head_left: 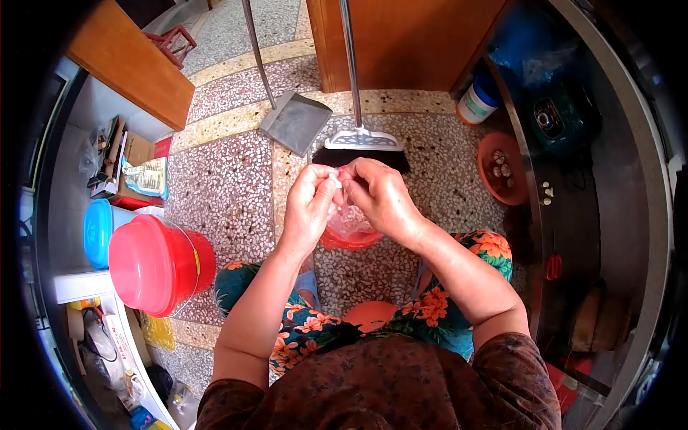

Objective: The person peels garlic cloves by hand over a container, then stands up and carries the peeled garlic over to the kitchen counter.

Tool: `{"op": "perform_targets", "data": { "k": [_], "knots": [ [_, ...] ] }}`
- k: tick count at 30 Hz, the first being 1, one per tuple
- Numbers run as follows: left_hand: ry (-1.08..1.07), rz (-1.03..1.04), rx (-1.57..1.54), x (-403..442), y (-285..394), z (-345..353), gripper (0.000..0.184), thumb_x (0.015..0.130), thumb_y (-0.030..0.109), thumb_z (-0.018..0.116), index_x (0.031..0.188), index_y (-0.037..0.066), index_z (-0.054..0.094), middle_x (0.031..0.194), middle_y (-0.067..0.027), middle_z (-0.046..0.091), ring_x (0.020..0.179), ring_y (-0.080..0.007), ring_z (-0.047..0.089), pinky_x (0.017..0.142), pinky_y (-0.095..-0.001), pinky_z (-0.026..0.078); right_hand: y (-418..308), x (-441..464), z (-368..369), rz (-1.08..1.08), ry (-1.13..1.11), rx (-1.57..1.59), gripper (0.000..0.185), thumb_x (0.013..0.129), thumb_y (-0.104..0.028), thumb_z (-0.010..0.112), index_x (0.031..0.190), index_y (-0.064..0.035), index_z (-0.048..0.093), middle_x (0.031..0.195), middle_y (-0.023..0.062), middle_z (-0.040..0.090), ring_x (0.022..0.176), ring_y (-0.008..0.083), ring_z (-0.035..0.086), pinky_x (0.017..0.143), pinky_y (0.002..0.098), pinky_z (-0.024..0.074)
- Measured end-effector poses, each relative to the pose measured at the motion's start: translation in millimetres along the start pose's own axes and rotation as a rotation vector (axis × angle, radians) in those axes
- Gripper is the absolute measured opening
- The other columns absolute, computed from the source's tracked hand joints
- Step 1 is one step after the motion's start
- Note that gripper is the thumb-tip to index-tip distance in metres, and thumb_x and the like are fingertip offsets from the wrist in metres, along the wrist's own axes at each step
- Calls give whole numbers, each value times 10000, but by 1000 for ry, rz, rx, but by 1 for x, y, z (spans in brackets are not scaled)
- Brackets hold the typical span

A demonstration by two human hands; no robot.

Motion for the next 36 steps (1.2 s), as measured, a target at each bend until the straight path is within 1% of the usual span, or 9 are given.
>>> {"op": "perform_targets", "data": {
  "k": [3, 5, 6, 8, 11, 30, 33, 35, 36],
  "knots": [
    [-15, -32, 12, -1, 1, 0, 144, 987, 179, 469, 1029, 45, 503, 721, -13, 503, 548, -42, 386, 492, -178, 325, 1, 0, 2, 42, -23, 38, 112, 830, -52, 576, 791, 38, 520, 749, 208, 567, 733, 391, 576, 640, 402, 450],
    [-33, -29, -49, 0, 1, 0, 163, 992, 183, 457, 1044, 42, 520, 726, -9, 498, 555, -41, 387, 495, -176, 325, 2, -1, 4, 69, -7, 111, 125, 852, -60, 574, 795, 34, 513, 721, 167, 574, 670, 296, 586, 622, 361, 451],
    [-32, -28, -49, 0, 2, -1, 163, 992, 183, 457, 1044, 42, 520, 726, -9, 498, 555, -41, 387, 495, -176, 325, 3, -2, 6, 68, -8, 111, 125, 852, -60, 574, 795, 34, 513, 721, 167, 574, 670, 296, 586, 622, 361, 451],
    [-40, -24, -102, 0, 5, 0, 175, 986, 178, 472, 1061, 35, 539, 752, 6, 528, 586, -28, 412, 512, -163, 341, 14, -5, 12, 236, -35, 392, 139, 882, -74, 571, 800, 23, 514, 702, 84, 576, 647, 151, 545, 609, 301, 447],
    [-5, -32, -110, -1, 7, 1, 174, 981, 180, 487, 1068, 42, 547, 757, 8, 529, 585, -26, 408, 513, -160, 339, 11, -4, 12, 347, -54, 515, 133, 908, -81, 555, 819, 10, 519, 704, 18, 563, 671, 70, 497, 607, 256, 440],
    [-20, -51, -149, 2, 7, 0, 102, 977, 142, 474, 1055, 80, 492, 784, -12, 523, 579, -47, 412, 506, -189, 330, 25, -5, 11, 285, -1, 405, 140, 906, -107, 555, 837, 8, 516, 717, 32, 534, 679, 72, 476, 608, 259, 434],
    [-23, -74, -267, 3, 4, -4, 105, 979, 143, 469, 1061, 84, 494, 795, -18, 523, 583, -55, 416, 509, -189, 334, 27, -4, 6, 330, 11, 352, 140, 904, -112, 558, 842, 10, 526, 694, 47, 547, 673, 79, 512, 594, 272, 444],
    [-27, -88, -325, 4, 4, -6, 112, 980, 139, 461, 1065, 80, 505, 803, -31, 523, 592, -62, 420, 509, -192, 338, 36, -4, 4, 544, -62, 206, 140, 873, -112, 583, 842, 21, 549, 692, 105, 598, 667, 165, 596, 602, 323, 467],
    [-25, -93, -327, 3, 2, -7, 112, 980, 139, 461, 1065, 80, 505, 803, -31, 523, 592, -62, 420, 509, -192, 338, 47, -4, 6, 549, -64, 206, 140, 873, -112, 583, 842, 21, 549, 692, 105, 598, 667, 165, 596, 602, 323, 467]
  ]
}}
Point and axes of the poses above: each hand's wrist, its own x-axis towards the middle knuckle, its own z-axis out of the palm, y = z × x, the point moved 4 cm from there along x, towards the middle knuckle
